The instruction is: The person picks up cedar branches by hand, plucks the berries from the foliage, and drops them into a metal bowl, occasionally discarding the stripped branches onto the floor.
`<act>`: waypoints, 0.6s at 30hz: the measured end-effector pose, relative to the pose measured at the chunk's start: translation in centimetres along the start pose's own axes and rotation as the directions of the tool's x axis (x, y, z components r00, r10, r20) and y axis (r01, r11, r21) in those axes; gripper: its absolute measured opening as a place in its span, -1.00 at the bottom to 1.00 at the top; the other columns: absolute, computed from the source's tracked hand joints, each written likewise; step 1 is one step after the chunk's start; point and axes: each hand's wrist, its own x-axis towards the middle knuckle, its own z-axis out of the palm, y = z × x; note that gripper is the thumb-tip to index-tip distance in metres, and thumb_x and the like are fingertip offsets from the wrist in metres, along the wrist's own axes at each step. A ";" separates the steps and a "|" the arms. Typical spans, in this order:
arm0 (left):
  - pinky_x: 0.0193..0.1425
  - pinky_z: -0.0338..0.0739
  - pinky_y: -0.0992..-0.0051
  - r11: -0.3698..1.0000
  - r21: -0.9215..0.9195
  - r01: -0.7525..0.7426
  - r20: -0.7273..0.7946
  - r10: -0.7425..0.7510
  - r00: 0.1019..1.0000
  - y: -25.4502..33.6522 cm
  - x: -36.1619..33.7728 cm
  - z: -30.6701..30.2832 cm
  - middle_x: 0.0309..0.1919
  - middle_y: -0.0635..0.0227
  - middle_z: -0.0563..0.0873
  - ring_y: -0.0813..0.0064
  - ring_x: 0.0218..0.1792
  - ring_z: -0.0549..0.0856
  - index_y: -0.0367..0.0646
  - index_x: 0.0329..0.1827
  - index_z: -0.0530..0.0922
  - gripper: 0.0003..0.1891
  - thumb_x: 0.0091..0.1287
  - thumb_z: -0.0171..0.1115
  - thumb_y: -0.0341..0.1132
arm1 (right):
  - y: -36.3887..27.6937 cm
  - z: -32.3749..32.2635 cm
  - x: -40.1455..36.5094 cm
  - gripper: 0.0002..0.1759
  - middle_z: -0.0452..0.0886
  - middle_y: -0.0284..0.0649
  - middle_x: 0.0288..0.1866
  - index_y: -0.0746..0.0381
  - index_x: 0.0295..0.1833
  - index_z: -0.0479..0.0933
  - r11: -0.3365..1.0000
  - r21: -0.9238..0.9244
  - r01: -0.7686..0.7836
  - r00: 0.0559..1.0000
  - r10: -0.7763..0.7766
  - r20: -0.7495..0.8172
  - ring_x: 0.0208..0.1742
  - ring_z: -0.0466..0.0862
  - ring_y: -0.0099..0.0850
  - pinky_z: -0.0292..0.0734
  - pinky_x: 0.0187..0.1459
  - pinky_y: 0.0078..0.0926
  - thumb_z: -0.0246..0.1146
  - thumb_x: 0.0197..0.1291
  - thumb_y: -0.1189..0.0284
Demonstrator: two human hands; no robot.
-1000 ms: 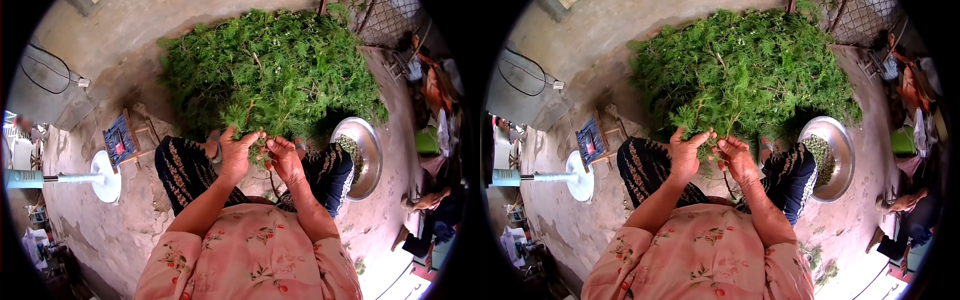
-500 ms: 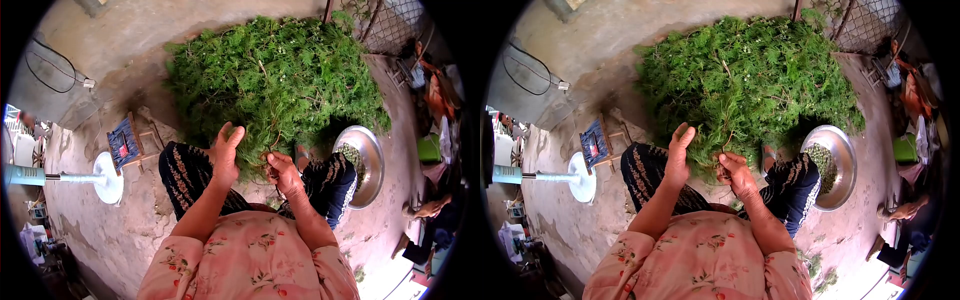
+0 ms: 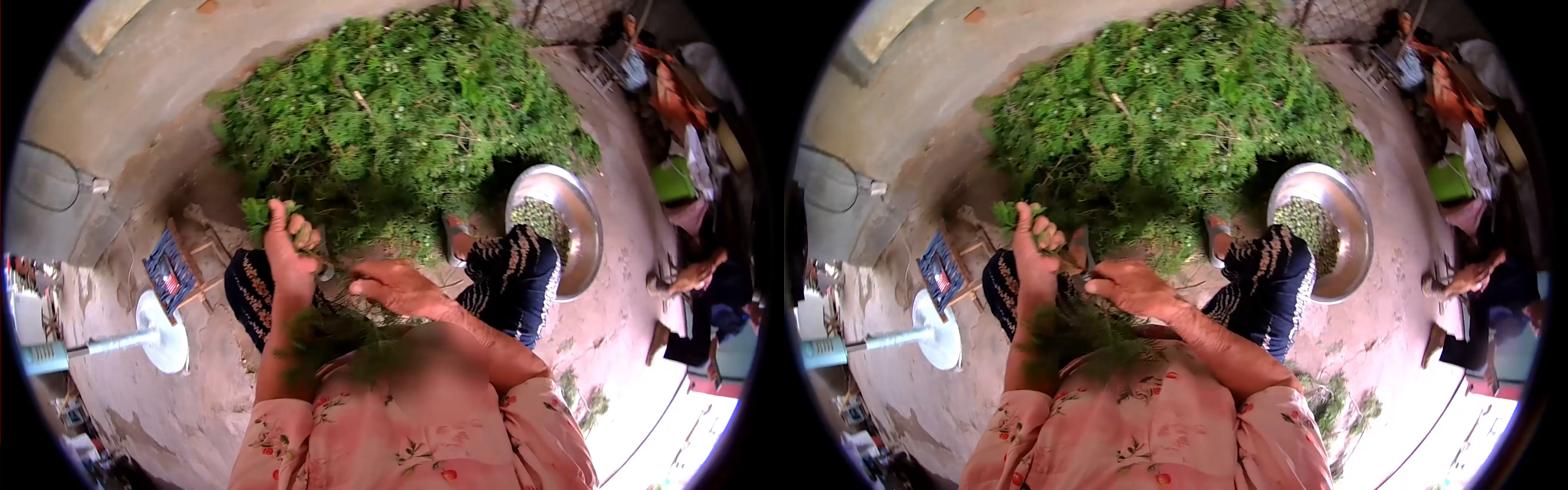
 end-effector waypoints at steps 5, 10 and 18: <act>-0.53 0.34 0.56 0.983 -0.159 0.093 0.006 -0.094 0.996 0.1 1.4 0.9 -0.62 0.53 0.42 0.60 -0.66 0.41 -0.06 -0.37 0.39 -0.69 0.34 0.06 -0.01 | -2.5 -1.5 -1.4 -0.78 0.55 -0.01 -0.36 0.23 -0.21 0.44 0.961 -0.247 -0.124 0.989 0.100 -0.107 -0.18 0.55 -0.01 0.43 -0.16 -0.09 0.08 0.21 0.29; -0.32 0.49 0.51 0.985 -0.138 0.104 0.142 -0.084 0.986 -1.0 4.7 1.5 -0.45 0.48 0.53 0.55 -0.43 0.55 -0.13 -0.24 0.46 -0.83 0.35 0.08 -0.22 | -3.4 -5.2 -3.5 -0.84 0.55 -0.03 -0.48 0.25 -0.26 0.42 0.891 -0.447 -0.076 0.956 -0.061 -0.286 -0.34 0.59 -0.04 0.47 -0.32 -0.12 0.11 0.18 0.36; -0.29 0.55 0.52 0.998 -0.037 0.041 0.038 -0.040 0.998 1.3 9.2 -0.5 -0.39 0.51 0.65 0.58 -0.35 0.64 -0.10 -0.24 0.55 -0.89 0.30 0.17 -0.28 | 1.1 -15.3 -15.8 -0.72 0.66 -0.15 -0.34 0.25 -0.04 0.55 0.873 -0.197 -0.447 0.409 0.003 -0.913 -0.40 0.62 -0.46 0.51 -0.34 -0.51 0.20 0.17 0.35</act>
